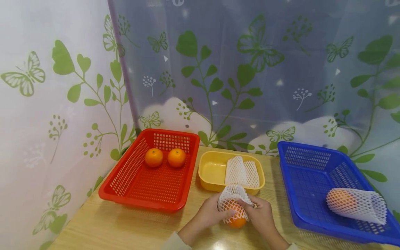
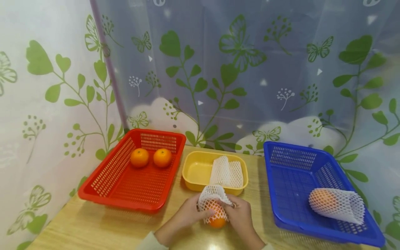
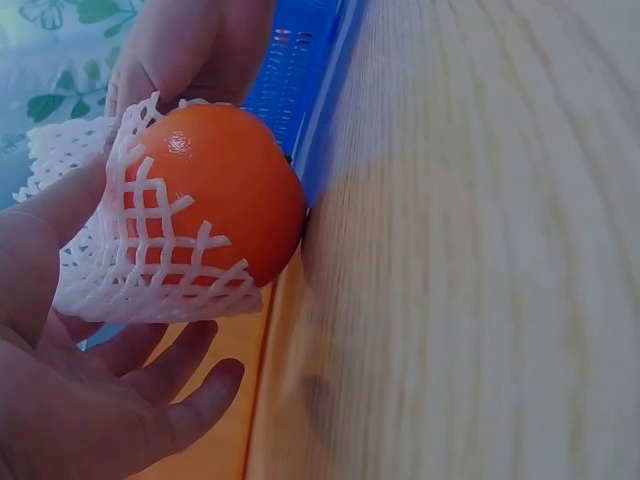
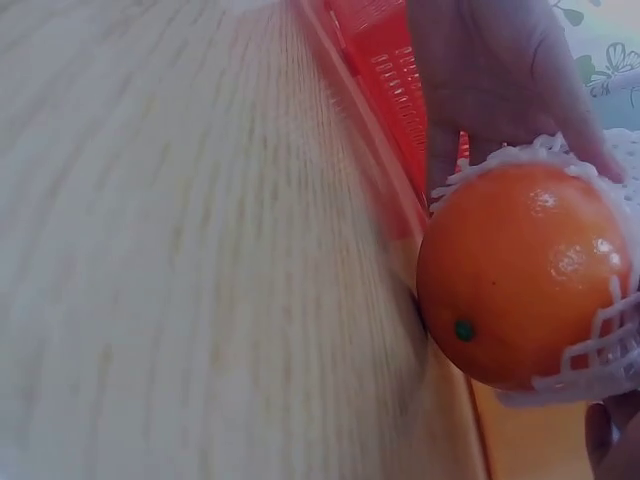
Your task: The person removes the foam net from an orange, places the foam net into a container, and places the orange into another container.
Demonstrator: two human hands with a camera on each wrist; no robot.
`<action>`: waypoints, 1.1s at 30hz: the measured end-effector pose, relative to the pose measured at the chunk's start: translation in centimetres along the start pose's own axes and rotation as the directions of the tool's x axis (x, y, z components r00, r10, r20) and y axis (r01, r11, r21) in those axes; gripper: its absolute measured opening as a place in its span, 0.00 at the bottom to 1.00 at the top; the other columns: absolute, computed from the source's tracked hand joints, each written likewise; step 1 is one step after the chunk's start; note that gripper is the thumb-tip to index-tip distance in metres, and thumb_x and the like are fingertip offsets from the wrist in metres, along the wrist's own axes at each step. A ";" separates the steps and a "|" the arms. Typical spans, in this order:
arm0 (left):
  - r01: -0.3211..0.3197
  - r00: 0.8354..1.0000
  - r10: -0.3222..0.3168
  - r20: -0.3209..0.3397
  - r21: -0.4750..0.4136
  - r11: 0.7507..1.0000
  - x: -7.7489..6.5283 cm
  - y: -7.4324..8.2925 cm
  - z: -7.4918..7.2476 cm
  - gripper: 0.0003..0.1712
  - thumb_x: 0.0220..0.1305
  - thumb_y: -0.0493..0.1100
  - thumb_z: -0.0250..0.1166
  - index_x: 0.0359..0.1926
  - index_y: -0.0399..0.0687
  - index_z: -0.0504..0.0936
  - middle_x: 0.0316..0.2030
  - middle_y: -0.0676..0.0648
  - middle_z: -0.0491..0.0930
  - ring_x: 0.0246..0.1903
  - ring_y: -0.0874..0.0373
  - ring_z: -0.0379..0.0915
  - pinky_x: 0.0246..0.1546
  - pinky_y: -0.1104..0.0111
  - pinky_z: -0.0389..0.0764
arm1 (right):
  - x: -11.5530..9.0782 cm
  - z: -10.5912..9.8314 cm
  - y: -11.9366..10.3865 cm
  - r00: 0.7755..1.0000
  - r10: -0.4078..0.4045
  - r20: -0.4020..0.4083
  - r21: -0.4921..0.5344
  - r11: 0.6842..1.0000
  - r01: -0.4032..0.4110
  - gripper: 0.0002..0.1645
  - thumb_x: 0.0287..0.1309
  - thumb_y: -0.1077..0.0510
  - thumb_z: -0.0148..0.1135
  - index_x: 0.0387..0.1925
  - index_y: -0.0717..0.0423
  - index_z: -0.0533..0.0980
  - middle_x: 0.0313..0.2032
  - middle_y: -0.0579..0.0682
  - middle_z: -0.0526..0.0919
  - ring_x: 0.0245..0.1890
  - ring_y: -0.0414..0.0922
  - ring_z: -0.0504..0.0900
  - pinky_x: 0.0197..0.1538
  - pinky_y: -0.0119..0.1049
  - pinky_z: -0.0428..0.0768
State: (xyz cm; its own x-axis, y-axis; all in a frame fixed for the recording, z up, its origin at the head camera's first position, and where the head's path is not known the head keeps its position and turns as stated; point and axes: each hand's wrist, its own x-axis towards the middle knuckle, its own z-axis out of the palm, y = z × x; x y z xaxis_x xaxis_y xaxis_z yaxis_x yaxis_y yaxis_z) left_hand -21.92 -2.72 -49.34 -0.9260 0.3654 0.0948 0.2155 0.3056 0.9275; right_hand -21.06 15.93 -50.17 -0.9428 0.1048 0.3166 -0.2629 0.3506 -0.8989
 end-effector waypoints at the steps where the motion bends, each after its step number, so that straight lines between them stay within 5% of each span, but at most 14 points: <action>1: -0.001 1.000 0.001 0.004 -0.004 1.000 0.0 0.0 0.0 0.30 0.56 0.51 0.73 0.59 0.51 0.77 0.48 0.54 0.82 0.48 0.62 0.76 0.52 0.66 0.75 | 0.1 0.0 0.0 1.000 -0.001 0.001 -0.006 1.000 0.001 0.08 0.50 0.60 0.73 0.35 0.57 0.86 0.30 0.47 0.88 0.29 0.34 0.82 0.35 0.27 0.79; 5: 0.005 1.000 -0.005 0.010 -0.015 1.000 0.1 0.0 -0.1 0.30 0.57 0.50 0.72 0.60 0.49 0.76 0.48 0.52 0.82 0.47 0.61 0.76 0.51 0.66 0.76 | 0.2 -0.3 -0.3 0.999 0.032 0.031 -0.025 0.999 -0.031 0.09 0.53 0.59 0.72 0.36 0.59 0.85 0.32 0.49 0.87 0.32 0.36 0.81 0.37 0.29 0.79; 12: 0.008 0.999 -0.009 -0.031 -0.056 0.998 -0.1 0.0 -0.1 0.27 0.57 0.44 0.72 0.57 0.42 0.78 0.46 0.49 0.82 0.45 0.59 0.77 0.45 0.69 0.79 | 0.2 -1.0 -0.2 0.971 0.129 0.203 -0.112 0.988 -0.107 0.30 0.55 0.52 0.70 0.58 0.59 0.75 0.47 0.53 0.83 0.47 0.44 0.80 0.49 0.35 0.77; 23: -0.057 0.991 0.048 -0.122 -0.072 0.996 0.3 0.1 0.2 0.08 0.56 0.35 0.71 0.36 0.42 0.81 0.31 0.53 0.78 0.32 0.66 0.70 0.33 0.74 0.74 | 0.1 -1.3 0.3 0.941 0.151 0.303 -0.044 0.989 -0.144 0.28 0.54 0.56 0.71 0.54 0.60 0.74 0.42 0.51 0.83 0.40 0.39 0.80 0.43 0.32 0.79; 33: -0.017 0.981 -0.012 -0.194 -0.147 0.989 0.3 0.2 0.5 0.10 0.59 0.37 0.70 0.40 0.42 0.79 0.36 0.51 0.80 0.36 0.63 0.72 0.40 0.70 0.76 | 0.0 -1.6 0.6 0.919 0.122 0.376 -0.045 0.993 -0.113 0.28 0.55 0.56 0.70 0.56 0.61 0.74 0.51 0.54 0.82 0.53 0.45 0.77 0.55 0.40 0.75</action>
State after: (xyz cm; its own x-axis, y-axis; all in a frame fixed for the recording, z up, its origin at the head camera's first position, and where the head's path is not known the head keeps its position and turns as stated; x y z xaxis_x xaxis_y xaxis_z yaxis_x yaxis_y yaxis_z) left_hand -22.03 -2.10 -49.27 -0.9711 0.1839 0.1518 0.1830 0.1665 0.9689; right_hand -20.86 17.65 -50.18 -0.9752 -0.2109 0.0672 -0.1447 0.3781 -0.9144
